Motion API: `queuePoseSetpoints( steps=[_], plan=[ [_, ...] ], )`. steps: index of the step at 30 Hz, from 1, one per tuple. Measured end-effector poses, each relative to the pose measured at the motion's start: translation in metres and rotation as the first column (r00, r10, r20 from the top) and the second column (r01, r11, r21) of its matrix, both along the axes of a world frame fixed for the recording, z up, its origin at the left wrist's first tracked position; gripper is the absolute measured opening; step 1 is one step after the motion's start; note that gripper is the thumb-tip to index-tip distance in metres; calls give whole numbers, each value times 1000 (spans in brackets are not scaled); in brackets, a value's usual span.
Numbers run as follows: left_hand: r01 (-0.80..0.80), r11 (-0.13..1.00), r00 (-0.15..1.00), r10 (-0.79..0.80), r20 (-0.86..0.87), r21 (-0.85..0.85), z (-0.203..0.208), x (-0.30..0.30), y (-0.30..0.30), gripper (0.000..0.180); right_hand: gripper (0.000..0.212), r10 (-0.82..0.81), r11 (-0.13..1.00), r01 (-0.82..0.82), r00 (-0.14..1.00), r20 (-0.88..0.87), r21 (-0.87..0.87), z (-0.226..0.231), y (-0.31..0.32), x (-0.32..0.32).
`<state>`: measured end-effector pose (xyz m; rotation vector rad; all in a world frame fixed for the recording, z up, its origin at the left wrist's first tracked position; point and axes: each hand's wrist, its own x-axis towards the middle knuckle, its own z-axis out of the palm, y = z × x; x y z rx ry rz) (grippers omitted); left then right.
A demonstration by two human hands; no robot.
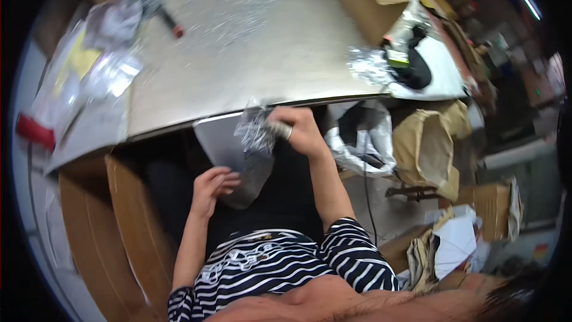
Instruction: Packing small metal components into plastic bags and organizing them into a cardboard shipping box.
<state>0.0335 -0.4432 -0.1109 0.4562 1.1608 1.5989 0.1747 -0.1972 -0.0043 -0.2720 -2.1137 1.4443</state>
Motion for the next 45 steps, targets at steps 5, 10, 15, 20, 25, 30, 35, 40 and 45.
queuePoseSetpoints(
  steps=[5, 10, 15, 20, 25, 30, 35, 40, 45],
  plan=[
    [111, 994, 991, -112, 68, 17, -8, 9, 10, 29, 9, -589, 674, 532, 806, -61, 512, -3, 77, 28],
    [142, 988, 989, -140, 39, -56, -6, 6, 15, 28, 12, -826, 335, 642, 552, -113, 689, -21, 181, 103],
    [38, 994, 999, -34, 39, -99, 5, -9, 3, 28, 20, -884, 220, 547, 463, -73, 808, -33, 246, 113],
    [51, 997, 990, -42, -134, 65, 33, -49, 30, 22, 31, -871, 164, 600, 461, -171, 783, 21, 210, 59],
    [-379, 906, 294, 309, -905, 186, 104, -132, 41, 24, 39, -430, 715, 289, 900, 74, 637, 8, 204, -131],
    [-612, 788, -147, -198, -969, -68, 83, -213, 58, 66, 62, -554, 641, 95, 744, 374, 761, -50, 216, -252],
    [-494, 867, -220, -201, -955, -69, 76, -165, 53, 65, 66, -623, 635, -38, 565, 541, 772, -9, 164, -218],
    [-332, 905, -344, 146, -927, 266, 48, -131, 41, 42, 58, -530, 484, 20, 803, 274, 875, -30, 145, -171],
    [-346, 797, -161, 469, -868, 495, 33, -140, 45, 9, 44, -276, 863, 134, 933, 232, 487, -32, 94, -159]
  ],
)
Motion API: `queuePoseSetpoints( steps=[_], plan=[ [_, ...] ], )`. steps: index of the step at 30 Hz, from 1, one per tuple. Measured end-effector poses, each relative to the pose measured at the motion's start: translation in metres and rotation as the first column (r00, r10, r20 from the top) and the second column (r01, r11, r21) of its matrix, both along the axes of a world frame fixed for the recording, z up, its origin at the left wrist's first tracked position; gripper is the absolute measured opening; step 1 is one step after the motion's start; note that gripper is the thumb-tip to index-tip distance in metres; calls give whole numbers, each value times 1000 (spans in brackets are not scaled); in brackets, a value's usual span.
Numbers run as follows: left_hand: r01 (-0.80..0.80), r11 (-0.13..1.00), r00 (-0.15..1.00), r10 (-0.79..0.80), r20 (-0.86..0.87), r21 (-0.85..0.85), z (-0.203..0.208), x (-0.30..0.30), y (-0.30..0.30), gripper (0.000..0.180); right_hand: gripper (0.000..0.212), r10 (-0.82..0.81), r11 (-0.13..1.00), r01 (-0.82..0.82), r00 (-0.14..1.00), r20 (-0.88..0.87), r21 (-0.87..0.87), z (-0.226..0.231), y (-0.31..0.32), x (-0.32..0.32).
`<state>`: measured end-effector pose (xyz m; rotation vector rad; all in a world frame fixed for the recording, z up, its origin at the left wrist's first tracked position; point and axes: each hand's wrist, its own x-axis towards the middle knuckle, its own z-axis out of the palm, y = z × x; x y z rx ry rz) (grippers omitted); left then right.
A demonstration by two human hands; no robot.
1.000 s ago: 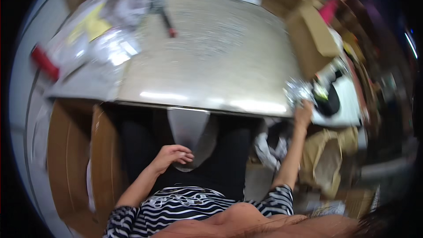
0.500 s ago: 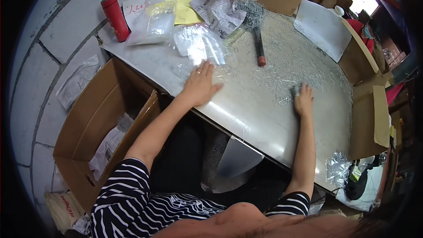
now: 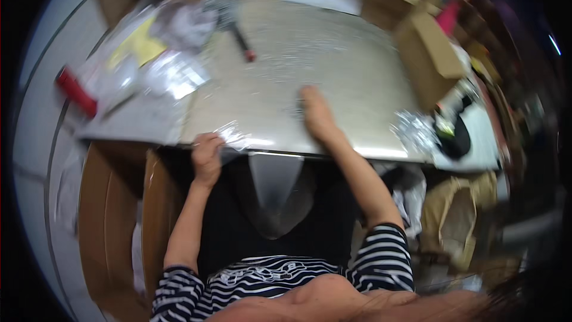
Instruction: Packing small metal components into plastic bags and organizing them into a cardboard shipping box.
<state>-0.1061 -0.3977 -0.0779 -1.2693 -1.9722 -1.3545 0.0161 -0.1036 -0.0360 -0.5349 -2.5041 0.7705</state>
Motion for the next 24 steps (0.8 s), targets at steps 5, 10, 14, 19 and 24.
queuePoseSetpoints(
  steps=[5, 10, 14, 19, 24],
  plan=[
    [7, 999, 978, -14, 209, 34, -3, 4, 2, 19, 38, -36, 994, 57, 977, -211, 96, 1, -26, 15],
    [474, 871, 830, -394, 395, -128, 59, 83, 0, 14, 39, 276, 913, -305, 951, -140, -271, 60, -132, 96],
    [402, 912, 614, -331, 717, 77, 64, 130, 7, 8, 43, 213, 894, -351, 879, -427, -278, 27, -161, 117],
    [524, 847, 533, -241, 811, -93, 33, 135, -8, 15, 45, 250, 888, -312, 945, -212, -339, -5, -162, 141],
    [614, 787, 427, -273, 862, -54, 24, 140, -16, 14, 41, 242, 770, -331, 943, -230, -546, -15, -163, 150]
  ],
)
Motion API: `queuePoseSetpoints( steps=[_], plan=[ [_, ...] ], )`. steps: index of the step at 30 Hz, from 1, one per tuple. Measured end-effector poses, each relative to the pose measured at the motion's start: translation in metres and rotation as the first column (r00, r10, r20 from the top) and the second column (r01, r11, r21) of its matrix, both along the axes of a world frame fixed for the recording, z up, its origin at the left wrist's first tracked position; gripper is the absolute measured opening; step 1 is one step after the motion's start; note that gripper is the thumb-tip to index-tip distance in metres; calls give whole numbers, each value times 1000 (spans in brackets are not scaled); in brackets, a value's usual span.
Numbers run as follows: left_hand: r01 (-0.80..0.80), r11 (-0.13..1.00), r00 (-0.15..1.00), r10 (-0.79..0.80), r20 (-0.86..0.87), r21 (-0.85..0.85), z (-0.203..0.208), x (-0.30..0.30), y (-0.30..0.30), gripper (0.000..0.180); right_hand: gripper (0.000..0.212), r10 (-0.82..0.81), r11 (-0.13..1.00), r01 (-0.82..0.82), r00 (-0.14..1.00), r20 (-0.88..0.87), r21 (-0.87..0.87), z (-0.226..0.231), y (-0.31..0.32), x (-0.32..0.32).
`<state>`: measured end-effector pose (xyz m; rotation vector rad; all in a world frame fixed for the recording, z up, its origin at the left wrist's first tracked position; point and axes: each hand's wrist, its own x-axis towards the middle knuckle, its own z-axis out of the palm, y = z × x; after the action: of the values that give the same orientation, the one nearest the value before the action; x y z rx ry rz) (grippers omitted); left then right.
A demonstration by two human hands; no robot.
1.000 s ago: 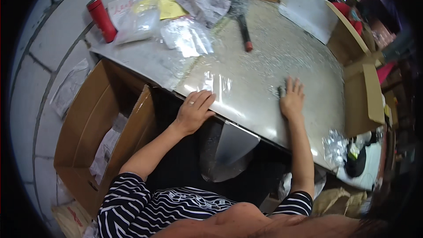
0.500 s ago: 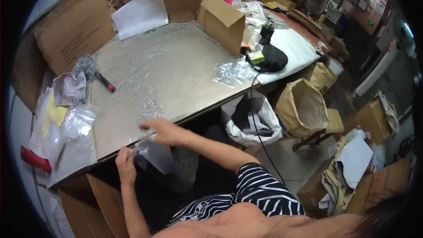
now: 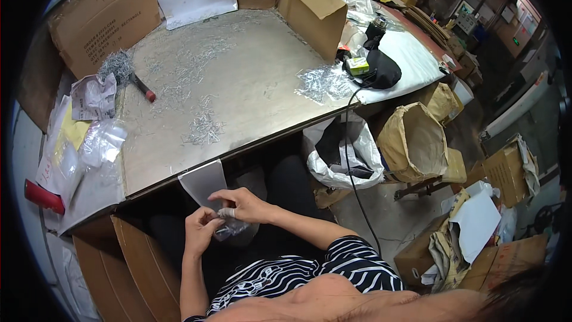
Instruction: Packing small metal components into plastic bags and organizing them into a cardboard shipping box.
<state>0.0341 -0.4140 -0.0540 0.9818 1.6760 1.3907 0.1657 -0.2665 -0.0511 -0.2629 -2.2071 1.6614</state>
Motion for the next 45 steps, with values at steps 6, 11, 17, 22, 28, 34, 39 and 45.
queuePoseSetpoints(
  steps=[6, 11, 17, 22, 28, 34, 39, 45],
  plan=[
    [76, 980, 990, -51, 133, -186, -15, 7, -16, 6, 34, 245, 968, -236, 962, 116, -85, -20, 3, 14],
    [141, 975, 981, -114, 159, -174, -33, 11, -30, 6, 22, 429, 891, -385, 887, 171, -241, -40, -5, 25],
    [71, 952, 992, -97, -75, -298, -84, -8, -45, 18, 20, 208, 892, -366, 854, 477, 267, -86, -11, 26],
    [-68, 974, 951, -3, -309, -218, -74, -8, -7, 29, 14, -35, 998, 53, 904, 426, -30, -71, 14, 17],
    [-177, 972, 981, 163, -104, -152, -76, -24, -7, 33, 10, -413, 910, 411, 909, -53, -56, 28, 60, -21],
    [-275, 952, 923, 222, 313, 136, -81, -27, 10, 42, 47, -329, 818, 352, 935, -131, 455, 30, 109, -108],
    [-312, 950, 460, 153, 875, -2, -90, 5, 10, 54, 42, -325, 538, 114, 942, 81, 835, 21, 39, -114],
    [-8, 994, 360, -96, 928, 106, -158, -40, -21, 91, 48, -190, 779, 135, 981, 25, 613, 61, 1, -49]
  ],
)
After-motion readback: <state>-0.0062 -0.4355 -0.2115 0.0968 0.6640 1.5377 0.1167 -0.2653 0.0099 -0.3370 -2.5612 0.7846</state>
